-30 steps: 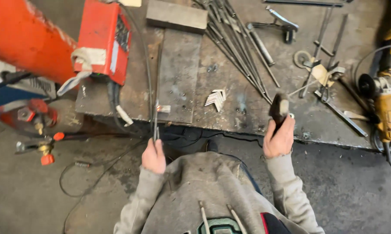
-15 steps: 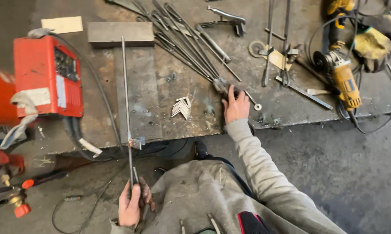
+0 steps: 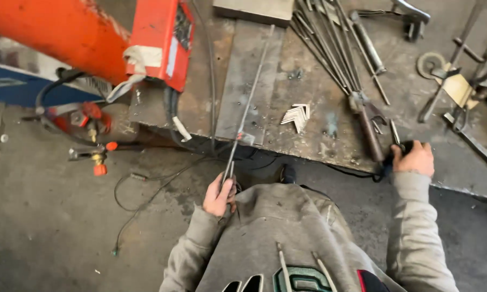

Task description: The person arc-welds metal rods and brackets on a workbench, holding the electrode holder in one hand while positioning the workpiece with the other. They repeatedly strike arcs producing sparks and smoke, reposition the rods, and continue welding along the joints.

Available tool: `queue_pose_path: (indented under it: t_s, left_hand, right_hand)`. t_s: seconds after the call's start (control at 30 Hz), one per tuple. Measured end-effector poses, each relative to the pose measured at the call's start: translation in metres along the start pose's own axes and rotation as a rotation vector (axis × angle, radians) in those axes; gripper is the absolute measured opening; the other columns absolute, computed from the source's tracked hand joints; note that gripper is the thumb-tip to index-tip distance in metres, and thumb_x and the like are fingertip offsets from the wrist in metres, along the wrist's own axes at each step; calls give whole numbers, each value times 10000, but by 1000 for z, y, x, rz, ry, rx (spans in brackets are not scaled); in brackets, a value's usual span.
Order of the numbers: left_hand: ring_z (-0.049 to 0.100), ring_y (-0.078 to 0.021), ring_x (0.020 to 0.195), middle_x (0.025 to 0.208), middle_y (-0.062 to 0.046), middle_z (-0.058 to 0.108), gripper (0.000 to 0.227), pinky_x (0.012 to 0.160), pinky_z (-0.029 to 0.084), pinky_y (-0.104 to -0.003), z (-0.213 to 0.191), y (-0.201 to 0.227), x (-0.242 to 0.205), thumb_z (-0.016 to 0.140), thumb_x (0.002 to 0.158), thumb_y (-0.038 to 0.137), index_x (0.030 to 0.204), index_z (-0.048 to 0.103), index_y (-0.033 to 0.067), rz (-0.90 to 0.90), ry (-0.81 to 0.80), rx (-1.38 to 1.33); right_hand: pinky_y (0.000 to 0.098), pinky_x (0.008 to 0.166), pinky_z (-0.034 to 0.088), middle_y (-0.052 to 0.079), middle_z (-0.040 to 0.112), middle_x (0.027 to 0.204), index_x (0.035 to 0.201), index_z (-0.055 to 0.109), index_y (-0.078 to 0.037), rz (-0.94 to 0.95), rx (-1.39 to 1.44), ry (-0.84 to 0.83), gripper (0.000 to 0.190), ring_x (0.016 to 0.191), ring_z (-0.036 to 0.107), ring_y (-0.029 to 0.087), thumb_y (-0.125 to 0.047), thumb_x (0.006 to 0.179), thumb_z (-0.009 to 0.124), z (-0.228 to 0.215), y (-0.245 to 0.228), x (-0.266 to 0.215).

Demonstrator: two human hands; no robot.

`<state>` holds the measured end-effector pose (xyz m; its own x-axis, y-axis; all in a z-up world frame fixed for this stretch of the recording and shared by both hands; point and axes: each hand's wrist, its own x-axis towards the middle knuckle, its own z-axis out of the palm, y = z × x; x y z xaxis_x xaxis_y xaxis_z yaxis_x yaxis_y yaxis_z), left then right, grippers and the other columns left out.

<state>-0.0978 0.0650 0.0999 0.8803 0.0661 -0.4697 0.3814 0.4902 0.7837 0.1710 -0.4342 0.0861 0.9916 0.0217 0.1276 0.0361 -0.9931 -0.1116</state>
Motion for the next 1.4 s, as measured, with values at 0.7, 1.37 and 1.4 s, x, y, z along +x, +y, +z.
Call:
queue_pose_path:
  t_s: [0.7,1.37,1.4]
  left_hand:
    - [645,-431,936,1103,-165,621,229,754,526,-504,-2,-30,52,571,1096,293,1091,583,65,266,735,1170]
    - [379,-121,368,551,-28,489,391,341,316,-326,17,-39,68,571,1061,387,987,665,14,-189,194,-24]
    - [347,-84,334,526,-13,470,363,312,289,-301,21,-31,66,533,1044,385,978,659,51,-177,152,-114]
  right_hand:
    - [296,649,510,125,700,862,1052,706,8,-356,821,-11,126,692,651,174,-96,998,753,-113,-294,-54]
    - [291,667,533,128,720,882,1098,702,22,-368,850,-54,139,720,670,156,-94,1025,729,-103,-296,-33]
    - [306,667,531,145,717,886,1095,708,13,-446,819,-35,125,711,671,184,-80,1017,737,-101,-303,-33]
